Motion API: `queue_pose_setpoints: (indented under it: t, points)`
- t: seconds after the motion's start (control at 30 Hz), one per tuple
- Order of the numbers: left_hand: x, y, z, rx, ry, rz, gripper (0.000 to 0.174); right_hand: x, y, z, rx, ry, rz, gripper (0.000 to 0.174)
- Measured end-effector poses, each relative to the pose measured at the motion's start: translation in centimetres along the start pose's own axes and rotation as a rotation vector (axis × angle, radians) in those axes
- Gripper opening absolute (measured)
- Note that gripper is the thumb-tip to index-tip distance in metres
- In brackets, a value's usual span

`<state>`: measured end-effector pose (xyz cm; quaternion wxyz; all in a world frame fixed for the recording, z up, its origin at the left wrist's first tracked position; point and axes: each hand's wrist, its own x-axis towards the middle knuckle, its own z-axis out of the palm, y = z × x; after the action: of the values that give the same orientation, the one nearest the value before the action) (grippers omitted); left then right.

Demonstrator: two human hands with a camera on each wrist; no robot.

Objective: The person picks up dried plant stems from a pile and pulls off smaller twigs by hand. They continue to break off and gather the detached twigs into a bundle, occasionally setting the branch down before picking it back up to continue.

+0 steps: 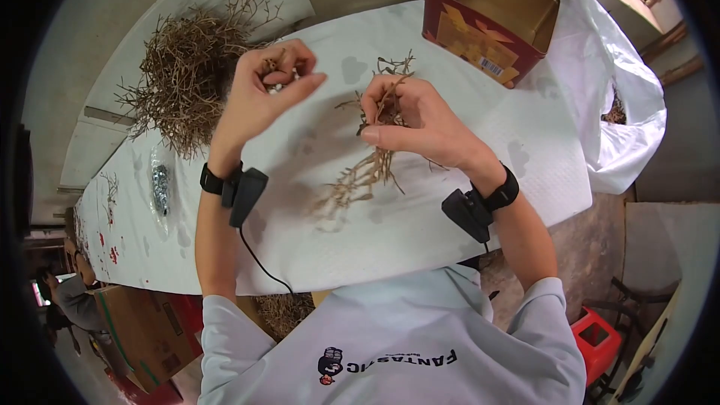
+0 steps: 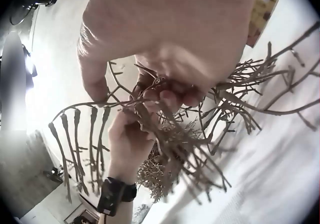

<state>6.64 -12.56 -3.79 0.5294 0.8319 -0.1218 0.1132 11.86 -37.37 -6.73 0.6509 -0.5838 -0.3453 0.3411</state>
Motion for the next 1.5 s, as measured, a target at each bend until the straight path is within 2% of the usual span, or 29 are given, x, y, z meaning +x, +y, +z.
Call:
queue_pose_setpoints:
  t: [0.03,0.13,0.3,0.43,0.53,0.57,0.67,0.83,1.0,1.1,1.23,1.37,1.5]
  points:
    - [-0.2,1.1,0.8,-0.037,0.004,0.091,0.031,0.1,0.2,0.1,0.001,0.000,0.001,0.038]
    - [-0.7,2.3,2.0,0.065,-0.104,0.111,0.027,0.2,0.9,0.5,0.142,0.005,-0.112,0.049]
    - [-1.3,2.8,3.1,0.166,-0.172,0.137,0.016,0.2,0.7,0.0,0.144,-0.015,-0.036,0.054]
    - [-1.1,2.6,2.4,0.192,-0.193,0.122,0.008,0.6,1.2,-0.4,0.133,0.090,-0.076,0.048]
    - [-1.1,2.1,2.0,0.028,-0.153,0.082,0.005,0.6,0.7,-1.1,0.012,0.163,-0.082,0.030]
    - [-1.1,2.0,1.9,-0.054,-0.132,0.061,0.005,0.6,0.6,-1.4,0.013,0.163,-0.082,0.030]
    - [-1.1,2.1,1.6,-0.038,-0.154,-0.038,0.011,0.4,0.4,-2.0,-0.066,0.133,-0.052,0.017]
    - [-1.2,3.4,2.2,-0.023,-0.240,-0.202,0.023,0.4,0.4,-1.6,-0.069,0.144,-0.080,0.016]
    - [-1.5,1.9,4.2,0.064,-0.177,-0.130,0.029,0.5,0.1,-1.1,0.001,0.242,-0.068,0.017]
    - [-1.1,0.9,4.7,-0.037,-0.045,-0.086,0.041,0.4,0.0,-1.2,-0.039,0.275,-0.080,0.017]
    - [-1.3,0.8,4.1,-0.058,-0.101,-0.026,0.047,0.5,0.5,-2.2,0.085,0.223,-0.131,0.018]
    - [-1.4,0.7,4.0,-0.262,-0.141,-0.050,0.034,0.0,-0.2,-2.9,0.199,0.175,-0.038,0.019]
    - [-1.6,1.1,3.2,-0.248,-0.215,-0.132,0.030,-0.3,-0.6,-2.9,0.334,0.120,0.033,0.023]
